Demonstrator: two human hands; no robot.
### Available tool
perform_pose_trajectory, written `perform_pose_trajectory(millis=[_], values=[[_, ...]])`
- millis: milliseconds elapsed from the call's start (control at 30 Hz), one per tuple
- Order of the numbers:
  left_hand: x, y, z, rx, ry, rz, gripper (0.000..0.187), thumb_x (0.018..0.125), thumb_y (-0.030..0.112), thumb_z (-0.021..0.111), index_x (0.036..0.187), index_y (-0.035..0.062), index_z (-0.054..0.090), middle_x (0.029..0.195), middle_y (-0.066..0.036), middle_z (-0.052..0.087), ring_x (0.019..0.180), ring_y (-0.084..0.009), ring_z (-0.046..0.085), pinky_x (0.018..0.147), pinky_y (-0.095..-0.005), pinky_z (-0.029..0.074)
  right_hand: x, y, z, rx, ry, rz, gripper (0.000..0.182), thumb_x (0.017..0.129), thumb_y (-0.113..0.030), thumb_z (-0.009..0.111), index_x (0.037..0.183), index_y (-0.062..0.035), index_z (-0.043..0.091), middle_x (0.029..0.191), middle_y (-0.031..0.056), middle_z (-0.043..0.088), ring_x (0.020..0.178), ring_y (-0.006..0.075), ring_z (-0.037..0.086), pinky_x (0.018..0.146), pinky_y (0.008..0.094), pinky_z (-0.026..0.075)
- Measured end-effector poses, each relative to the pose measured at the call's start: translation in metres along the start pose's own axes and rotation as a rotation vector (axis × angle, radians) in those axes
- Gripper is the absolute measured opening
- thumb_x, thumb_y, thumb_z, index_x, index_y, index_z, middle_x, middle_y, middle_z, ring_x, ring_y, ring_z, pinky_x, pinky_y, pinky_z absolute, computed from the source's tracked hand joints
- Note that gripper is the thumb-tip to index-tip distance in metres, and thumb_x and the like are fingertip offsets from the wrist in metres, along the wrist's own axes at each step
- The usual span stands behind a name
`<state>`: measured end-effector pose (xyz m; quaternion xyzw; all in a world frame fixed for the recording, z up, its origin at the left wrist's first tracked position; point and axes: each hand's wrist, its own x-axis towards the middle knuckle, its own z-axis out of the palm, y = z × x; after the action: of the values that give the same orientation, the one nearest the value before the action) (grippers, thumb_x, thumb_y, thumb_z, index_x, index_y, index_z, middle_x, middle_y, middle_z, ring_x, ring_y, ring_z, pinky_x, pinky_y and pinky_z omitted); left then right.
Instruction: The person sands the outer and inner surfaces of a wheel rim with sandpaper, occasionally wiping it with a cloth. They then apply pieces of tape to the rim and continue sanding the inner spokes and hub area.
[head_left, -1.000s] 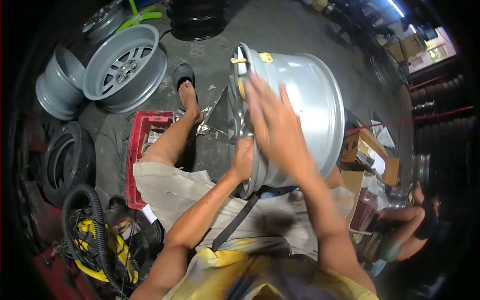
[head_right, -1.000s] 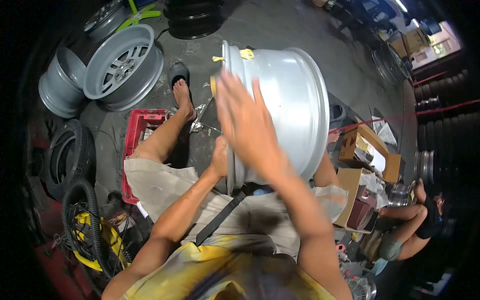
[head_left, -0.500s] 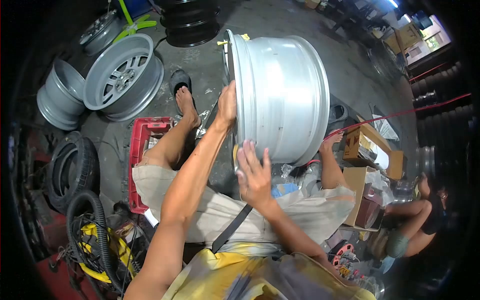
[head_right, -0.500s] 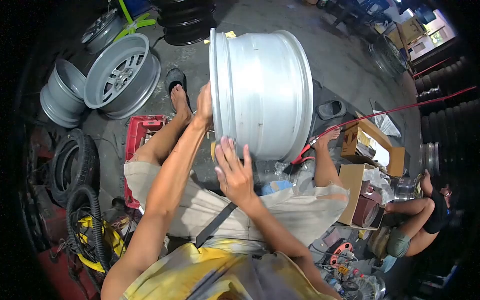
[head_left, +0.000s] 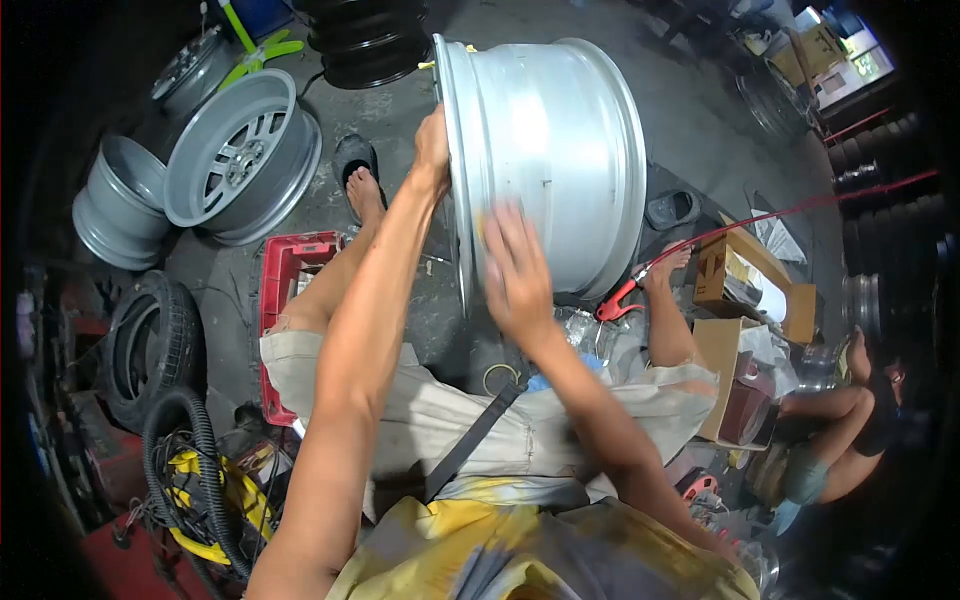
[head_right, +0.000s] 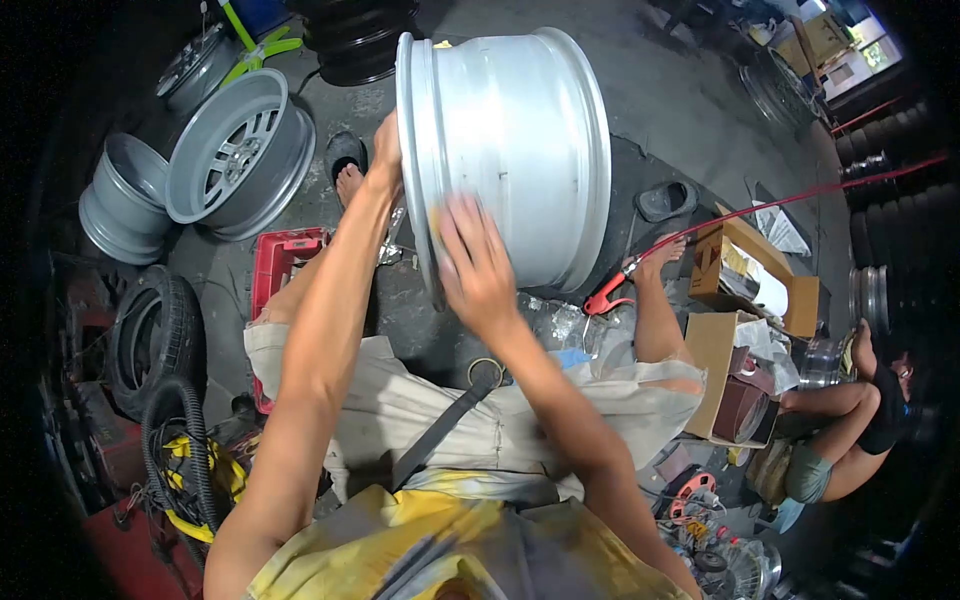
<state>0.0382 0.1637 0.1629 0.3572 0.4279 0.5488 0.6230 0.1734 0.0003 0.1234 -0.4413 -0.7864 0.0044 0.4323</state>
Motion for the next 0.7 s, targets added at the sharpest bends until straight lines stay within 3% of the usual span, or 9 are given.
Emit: perform_pose_trajectory(millis=[133, 233, 267, 333, 367, 467, 533, 600, 700], values=[[-0.003, -0.011, -0.001, 0.108, -0.021, 0.101, 0.043, 0.099, 0.031, 0.045, 0.094, -0.0054, 0.067, 0.08, -0.01, 0.068, 0.066, -0.016, 0.065, 0.058, -0.0291, 0.052, 0.001, 0.018, -0.038, -0.327, -0.218, -0.057, 0.049, 0.091, -0.017, 0.058, 0.139, -0.0081, 0.053, 0.147, 0.0113, 0.048, 0.139, 0.0255, 0.041, 0.116, 0.0524, 0.024], [-0.028, -0.015, -0.002, 0.066, -0.048, 0.108, 0.04, 0.098, 0.027, 0.047, 0.09, -0.0059, 0.067, 0.075, -0.009, 0.067, 0.061, -0.0149, 0.064, 0.054, -0.0276, 0.051, 0.121, 0.061, -0.036, -0.405, -0.086, -0.15, 0.04, 0.098, -0.023, 0.048, 0.135, -0.011, 0.057, 0.135, 0.0099, 0.057, 0.126, 0.0293, 0.053, 0.114, 0.0524, 0.027], [-0.032, -0.014, -0.001, 0.04, -0.065, 0.081, 0.038, 0.098, 0.025, 0.048, 0.088, -0.0059, 0.067, 0.073, -0.008, 0.066, 0.059, -0.0144, 0.063, 0.052, -0.0269, 0.05, 0.162, 0.085, -0.031, -0.276, -0.188, -0.012, 0.04, 0.101, -0.027, 0.04, 0.13, -0.0074, 0.06, 0.133, 0.012, 0.059, 0.123, 0.0322, 0.054, 0.114, 0.0511, 0.027], [-0.029, -0.014, -0.003, -0.017, -0.067, 0.105, 0.035, 0.097, 0.023, 0.05, 0.087, -0.0065, 0.067, 0.072, -0.008, 0.066, 0.056, -0.0139, 0.062, 0.05, -0.026, 0.049, 0.239, 0.117, -0.031, -0.607, -0.643, 0.327, 0.045, 0.104, -0.03, 0.031, 0.125, -0.0049, 0.062, 0.132, 0.0128, 0.059, 0.121, 0.034, 0.055, 0.114, 0.0497, 0.026], [-0.027, -0.01, -0.003, 0.024, -0.055, 0.119, 0.035, 0.097, 0.023, 0.05, 0.086, -0.0063, 0.067, 0.072, -0.008, 0.066, 0.056, -0.014, 0.062, 0.05, -0.0262, 0.049, 0.231, 0.118, -0.036, -0.605, -0.636, 0.334, 0.045, 0.104, -0.03, 0.031, 0.125, -0.0049, 0.062, 0.132, 0.0128, 0.059, 0.121, 0.034, 0.055, 0.114, 0.0497, 0.026], [-0.002, -0.008, -0.004, 0.163, -0.013, 0.117, 0.033, 0.095, 0.023, 0.051, 0.085, -0.0046, 0.067, 0.074, -0.009, 0.066, 0.057, -0.0147, 0.062, 0.05, -0.0288, 0.05, 0.143, 0.096, -0.049, -0.482, -0.09, -0.064, 0.039, 0.1, -0.025, 0.041, 0.129, -0.0053, 0.058, 0.133, 0.0127, 0.058, 0.129, 0.029, 0.05, 0.115, 0.054, 0.023], [0.004, 0.008, 0.004, 0.035, 0.001, 0.049, 0.033, 0.095, 0.024, 0.052, 0.088, -0.0051, 0.067, 0.077, -0.01, 0.067, 0.058, -0.016, 0.063, 0.052, -0.0298, 0.051, 0.042, 0.059, -0.062, -0.418, -0.095, -0.013, 0.049, 0.092, -0.019, 0.056, 0.14, -0.0092, 0.052, 0.144, 0.0091, 0.051, 0.139, 0.0248, 0.041, 0.116, 0.0561, 0.021], [0.023, -0.001, -0.006, 0.003, -0.028, 0.036, 0.035, 0.095, 0.025, 0.052, 0.093, -0.007, 0.066, 0.079, -0.012, 0.067, 0.059, -0.0176, 0.065, 0.052, -0.03, 0.053, -0.048, 0.043, -0.076, -0.471, -0.308, 0.136, 0.052, 0.091, -0.019, 0.059, 0.141, -0.0085, 0.051, 0.15, 0.0086, 0.045, 0.142, 0.0244, 0.037, 0.115, 0.0572, 0.021], [0.008, -0.006, 0.0, 0.051, -0.022, 0.072, 0.035, 0.096, 0.023, 0.051, 0.094, -0.0089, 0.066, 0.079, -0.013, 0.068, 0.06, -0.017, 0.065, 0.052, -0.0274, 0.053, -0.013, 0.051, -0.098, -0.523, -0.296, 0.044, 0.053, 0.089, -0.016, 0.061, 0.141, -0.0076, 0.051, 0.151, 0.0081, 0.044, 0.142, 0.0246, 0.038, 0.116, 0.057, 0.02]])
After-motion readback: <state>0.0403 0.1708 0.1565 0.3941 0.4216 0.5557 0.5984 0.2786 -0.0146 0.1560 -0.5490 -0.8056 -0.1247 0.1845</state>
